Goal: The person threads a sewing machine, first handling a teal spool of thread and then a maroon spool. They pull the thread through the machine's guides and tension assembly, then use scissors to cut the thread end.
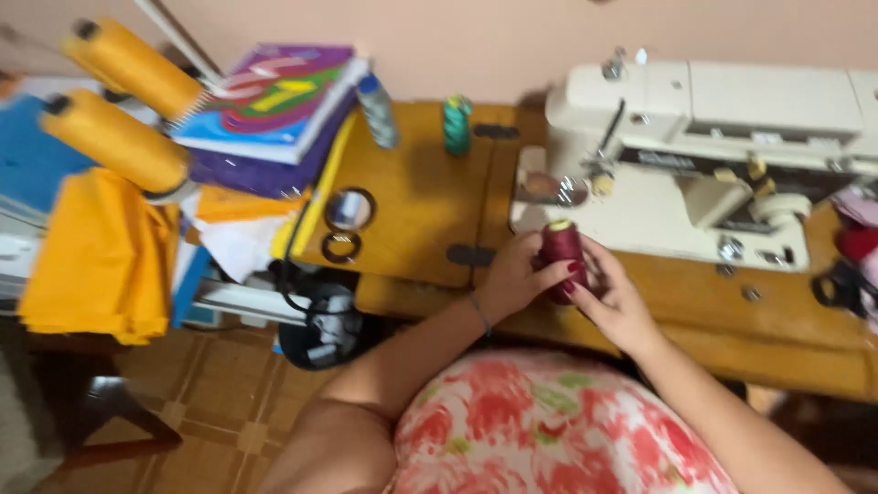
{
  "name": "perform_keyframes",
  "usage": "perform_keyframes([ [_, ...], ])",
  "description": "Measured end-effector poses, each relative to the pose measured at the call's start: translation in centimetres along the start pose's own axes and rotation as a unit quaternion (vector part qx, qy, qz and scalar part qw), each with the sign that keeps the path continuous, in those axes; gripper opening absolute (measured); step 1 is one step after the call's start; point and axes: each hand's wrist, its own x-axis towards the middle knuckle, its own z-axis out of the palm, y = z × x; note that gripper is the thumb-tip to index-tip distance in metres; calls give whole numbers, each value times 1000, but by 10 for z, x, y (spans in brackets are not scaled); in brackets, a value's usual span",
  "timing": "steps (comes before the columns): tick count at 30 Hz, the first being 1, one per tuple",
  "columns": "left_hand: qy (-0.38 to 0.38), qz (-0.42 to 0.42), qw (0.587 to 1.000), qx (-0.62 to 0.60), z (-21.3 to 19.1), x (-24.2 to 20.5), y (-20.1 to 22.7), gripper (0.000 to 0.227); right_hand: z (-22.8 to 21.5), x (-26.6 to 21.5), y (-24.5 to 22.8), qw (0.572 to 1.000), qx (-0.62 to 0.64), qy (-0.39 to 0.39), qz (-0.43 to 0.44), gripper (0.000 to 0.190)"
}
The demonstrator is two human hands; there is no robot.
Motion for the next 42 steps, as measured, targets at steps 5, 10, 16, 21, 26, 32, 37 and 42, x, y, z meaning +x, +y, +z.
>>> perform_keyframes([
  [5, -41, 142, 946, 289, -1, -6, 44, 32, -15, -16, 3, 999, 29, 35, 22, 63],
  [10, -57, 202, 928, 309, 3, -21, 55, 39, -20, -24, -3, 983, 164, 77, 29, 63],
  [16, -112, 231, 929, 267, 13, -26, 49, 48, -13, -31, -11, 946, 312, 55, 62, 56],
  [21, -39, 351, 865, 358, 24, -26, 11, 43, -4, -35, -21, 943, 316, 52, 89, 56],
  [26, -24, 389, 837, 384, 17, -23, 25, 39, -4, -38, -16, 941, 317, 45, 106, 53],
  [32, -126, 374, 903, 170, 1, -18, 47, 25, -12, -43, -22, 899, 418, -13, 131, 36],
  [37, 55, 317, 885, 337, 1, -22, 56, 7, -19, -40, -23, 862, 478, -76, 152, 50],
  [42, 51, 289, 894, 337, -3, -22, 31, 6, -19, -36, -36, 899, 419, -58, 113, 44],
])
